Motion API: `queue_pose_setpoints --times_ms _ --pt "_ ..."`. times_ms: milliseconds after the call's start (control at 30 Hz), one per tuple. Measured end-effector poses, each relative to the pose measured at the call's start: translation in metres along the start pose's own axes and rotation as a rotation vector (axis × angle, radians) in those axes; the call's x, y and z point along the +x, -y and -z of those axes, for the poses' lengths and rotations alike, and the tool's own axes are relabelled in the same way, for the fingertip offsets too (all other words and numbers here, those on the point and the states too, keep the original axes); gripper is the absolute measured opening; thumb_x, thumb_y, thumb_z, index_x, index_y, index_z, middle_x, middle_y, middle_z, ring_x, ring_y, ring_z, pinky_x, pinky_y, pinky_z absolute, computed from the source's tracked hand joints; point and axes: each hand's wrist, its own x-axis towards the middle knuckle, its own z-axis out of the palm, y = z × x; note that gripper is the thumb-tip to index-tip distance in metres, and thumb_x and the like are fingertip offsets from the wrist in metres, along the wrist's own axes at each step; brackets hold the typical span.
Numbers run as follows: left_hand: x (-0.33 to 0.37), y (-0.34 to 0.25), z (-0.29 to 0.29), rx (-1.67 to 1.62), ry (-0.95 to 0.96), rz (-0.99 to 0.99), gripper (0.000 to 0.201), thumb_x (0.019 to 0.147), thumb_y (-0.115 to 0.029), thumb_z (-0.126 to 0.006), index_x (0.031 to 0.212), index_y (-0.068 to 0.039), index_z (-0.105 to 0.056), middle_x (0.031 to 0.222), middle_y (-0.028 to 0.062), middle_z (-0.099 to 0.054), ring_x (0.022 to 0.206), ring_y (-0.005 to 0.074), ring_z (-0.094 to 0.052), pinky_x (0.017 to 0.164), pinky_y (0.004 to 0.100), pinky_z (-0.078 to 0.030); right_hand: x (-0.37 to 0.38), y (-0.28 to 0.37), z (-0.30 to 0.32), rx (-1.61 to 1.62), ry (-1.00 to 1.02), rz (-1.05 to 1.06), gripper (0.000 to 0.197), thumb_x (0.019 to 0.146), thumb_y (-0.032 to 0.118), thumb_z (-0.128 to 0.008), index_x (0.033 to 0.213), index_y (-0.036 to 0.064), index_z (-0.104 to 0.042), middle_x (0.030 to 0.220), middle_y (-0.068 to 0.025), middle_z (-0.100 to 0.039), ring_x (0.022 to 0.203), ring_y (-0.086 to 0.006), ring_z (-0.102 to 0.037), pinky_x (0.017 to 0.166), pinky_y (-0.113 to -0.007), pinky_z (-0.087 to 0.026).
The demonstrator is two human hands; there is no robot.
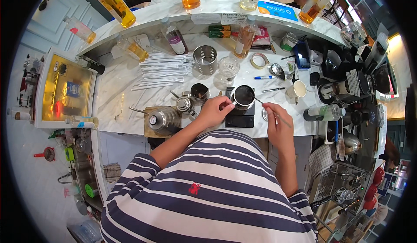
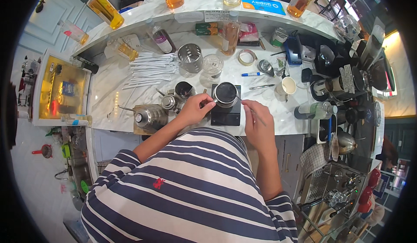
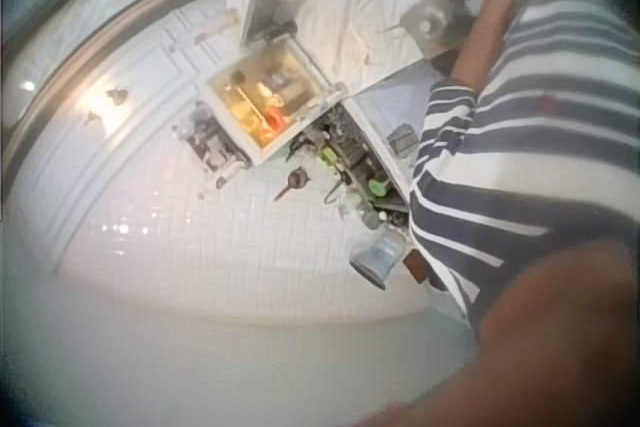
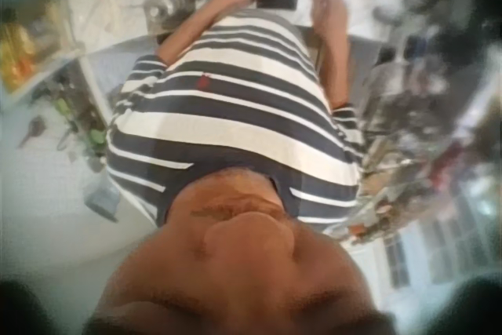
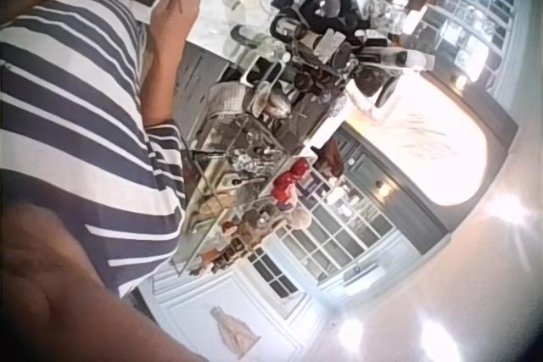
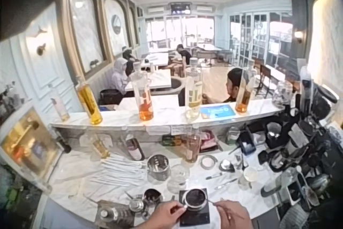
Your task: The person sets down a cup, pours water from a kettle into a coffee dripper on a scale, and stirs the mixture with a bar spoon.
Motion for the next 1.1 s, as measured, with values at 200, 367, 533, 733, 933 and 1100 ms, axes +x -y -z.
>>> queue_pose_setpoints --times_ms 200,367,533,733,933,1100 --pt "0.0 0.002 -0.002 -0.022 0.011 -0.002 0.021 0.096 -0.021 -0.074 0.099 0.0 -0.071 0.08 0.0091 -0.069 0.067 0.0179 -0.061 0.064 0.0336 -0.049 0.001 0.007 -0.003 0.014 0.018 -0.013 0.015 0.101 0.004 -0.063 0.112 0.0014 -0.073 0.105 -0.0168 -0.075 0.094 -0.0344 -0.07 0.085 -0.04 -0.054" --pt "-0.002 0.008 -0.004 -0.027 0.001 -0.026 0.022 0.096 -0.021 -0.074 0.101 0.0 -0.07 0.079 0.0097 -0.069 0.066 0.018 -0.062 0.064 0.0341 -0.05 -0.007 0.006 -0.005 0.016 -0.011 -0.068 0.015 0.102 0.005 -0.062 0.112 0.0011 -0.073 0.104 -0.0166 -0.075 0.095 -0.0348 -0.07 0.085 -0.04 -0.054" --pt "-0.003 0.006 -0.004 -0.044 -0.001 -0.033 0.024 0.097 -0.023 -0.074 0.102 0.0 -0.071 0.079 0.0103 -0.069 0.067 0.0184 -0.062 0.065 0.0348 -0.05 -0.004 0.009 -0.006 0.021 -0.007 -0.058 0.015 0.103 0.006 -0.062 0.111 0.0009 -0.073 0.104 -0.0166 -0.075 0.096 -0.0339 -0.071 0.085 -0.04 -0.055" --pt "-0.003 0.007 -0.003 -0.042 0.0 -0.025 0.023 0.097 -0.023 -0.073 0.103 0.0 -0.071 0.079 0.0105 -0.069 0.068 0.0195 -0.062 0.066 0.0351 -0.05 -0.009 0.013 -0.001 0.01 0.023 -0.1 0.015 0.102 0.007 -0.062 0.111 0.0009 -0.073 0.105 -0.017 -0.075 0.096 -0.0344 -0.071 0.086 -0.04 -0.054" --pt "-0.001 0.005 -0.002 -0.041 0.024 -0.009 0.024 0.097 -0.022 -0.073 0.101 0.001 -0.07 0.078 0.0104 -0.068 0.067 0.0187 -0.062 0.065 0.0345 -0.049 -0.006 0.004 -0.009 0.022 -0.035 -0.101 0.016 0.103 0.008 -0.062 0.11 0.0009 -0.074 0.105 -0.0166 -0.076 0.097 -0.0338 -0.071 0.087 -0.04 -0.055" --pt "0.001 0.002 -0.001 -0.031 0.051 0.007 0.023 0.098 -0.022 -0.073 0.098 0.001 -0.069 0.077 0.0102 -0.066 0.066 0.0186 -0.06 0.064 0.035 -0.048 -0.013 -0.003 -0.005 0.04 -0.063 -0.124 0.016 0.103 0.009 -0.062 0.11 0.0009 -0.074 0.105 -0.0156 -0.077 0.096 -0.033 -0.072 0.087 -0.039 -0.056"
